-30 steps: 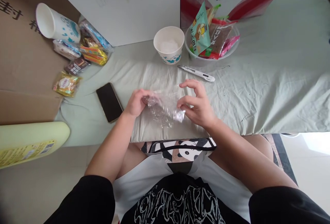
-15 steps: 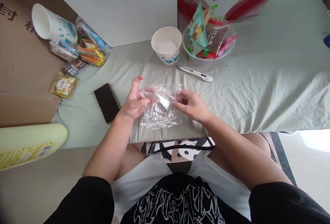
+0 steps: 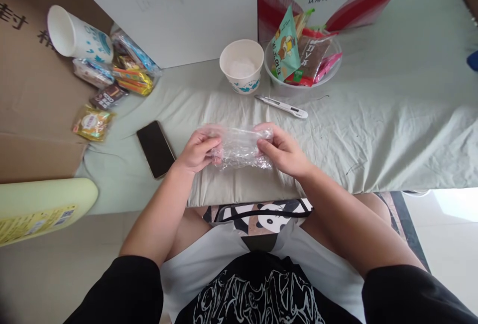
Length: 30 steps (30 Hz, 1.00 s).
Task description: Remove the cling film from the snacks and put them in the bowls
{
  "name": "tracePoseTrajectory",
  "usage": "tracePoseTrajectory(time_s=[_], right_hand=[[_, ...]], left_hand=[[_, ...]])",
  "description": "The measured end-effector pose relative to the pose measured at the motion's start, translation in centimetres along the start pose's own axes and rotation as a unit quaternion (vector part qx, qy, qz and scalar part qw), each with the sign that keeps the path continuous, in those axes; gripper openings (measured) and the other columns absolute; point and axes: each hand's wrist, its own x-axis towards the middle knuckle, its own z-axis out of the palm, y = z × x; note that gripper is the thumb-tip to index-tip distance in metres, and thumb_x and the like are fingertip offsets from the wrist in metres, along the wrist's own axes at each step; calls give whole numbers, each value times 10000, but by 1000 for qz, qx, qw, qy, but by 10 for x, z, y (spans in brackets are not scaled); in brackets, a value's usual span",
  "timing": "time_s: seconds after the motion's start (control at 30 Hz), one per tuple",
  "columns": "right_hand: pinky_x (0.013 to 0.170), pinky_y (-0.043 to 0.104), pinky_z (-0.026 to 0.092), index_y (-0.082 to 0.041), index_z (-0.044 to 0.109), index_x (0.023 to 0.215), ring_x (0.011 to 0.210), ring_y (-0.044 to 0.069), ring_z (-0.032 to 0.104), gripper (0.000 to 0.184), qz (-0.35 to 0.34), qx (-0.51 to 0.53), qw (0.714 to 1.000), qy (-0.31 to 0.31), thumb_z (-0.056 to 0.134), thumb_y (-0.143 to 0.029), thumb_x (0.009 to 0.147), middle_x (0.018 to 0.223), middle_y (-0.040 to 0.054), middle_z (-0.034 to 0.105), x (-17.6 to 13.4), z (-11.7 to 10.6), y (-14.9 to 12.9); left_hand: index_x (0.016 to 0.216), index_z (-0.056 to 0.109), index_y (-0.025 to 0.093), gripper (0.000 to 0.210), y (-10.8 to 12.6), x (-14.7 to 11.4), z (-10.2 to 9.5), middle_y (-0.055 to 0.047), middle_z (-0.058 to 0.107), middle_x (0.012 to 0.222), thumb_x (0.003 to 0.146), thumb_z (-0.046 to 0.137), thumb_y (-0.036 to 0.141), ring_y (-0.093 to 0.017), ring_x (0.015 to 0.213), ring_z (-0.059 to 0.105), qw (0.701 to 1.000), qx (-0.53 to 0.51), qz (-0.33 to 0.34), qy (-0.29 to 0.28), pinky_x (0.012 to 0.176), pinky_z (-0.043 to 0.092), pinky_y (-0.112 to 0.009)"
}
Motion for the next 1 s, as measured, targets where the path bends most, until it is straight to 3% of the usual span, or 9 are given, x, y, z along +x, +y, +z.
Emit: tracePoseTrajectory(time_s=[0.13,0.23,0.37,0.47,0.57,0.7,0.83,0.93,1.0], right_hand=[[493,296,374,-248,610,824,511,144,495,244,16,93,995,32,722,-461,784,629,-24,559,3,1,-4],[516,318,365,-220,614,698,544,152,469,347,2,64,997,46,625,-544,820,650,26,561,4,-2,-2],[533,296,352,-217,616,872,535,114,419,317,19,-62,992,109,750,-485,770,677,-22,548,6,-2,2],[571,287,401,-257,517,1193,586,132,504,610,29,-32,986,158,818,-383,677,732,-59,583,9,3,4],[604,294,399,-243,555,1036,630,139,505,405,12,-51,982,183,768,-402,730,711,-47,556,7,7,3],[649,301,389,-223,555,815,679,135,479,272,-34,-108,987,113,740,-418,770,775,-10,572,-2,13,0],[737,333,470,-236,549,871,736,156,550,309,-28,47,998,-23,715,-487,801,821,0,593,-6,15,-4],[914,397,519,-259,576,1013,1026,225,653,358,-26,126,990,-54,682,-530,804,1098,60,681,-3,6,-8],[988,409,504,-272,576,1061,1182,241,637,351,-31,104,994,-19,654,-520,826,1246,68,670,0,-2,-10]], left_hand=[[735,621,217,299,4,0,-3,71,472,469,670,808,442,-92,388,458,998,-35,46,24,408,388,-242],[635,624,195,346,2,4,-4,2,553,540,727,704,518,-119,477,512,997,-1,75,32,459,410,-271],[804,679,187,224,-9,12,-5,-15,652,759,748,752,391,-121,638,582,981,142,114,63,602,473,-261],[980,658,214,261,-15,14,-3,-32,682,980,740,753,248,-143,819,648,936,231,191,186,750,518,-276],[965,638,225,163,-14,6,7,-48,688,1009,823,709,264,-183,957,654,871,312,262,274,913,521,-325],[1125,651,222,363,-18,-6,38,-98,710,1205,875,706,480,-250,1178,644,905,318,228,165,1045,487,-378],[1148,682,198,573,-31,-2,61,-100,734,1119,863,653,695,-257,1069,683,968,193,159,37,935,525,-363],[1045,730,206,481,-20,11,55,-62,728,1000,867,676,649,-236,1007,677,963,192,165,94,903,516,-341],[996,736,217,337,9,25,42,-49,708,1013,871,718,530,-232,1056,660,927,243,222,181,933,502,-329]])
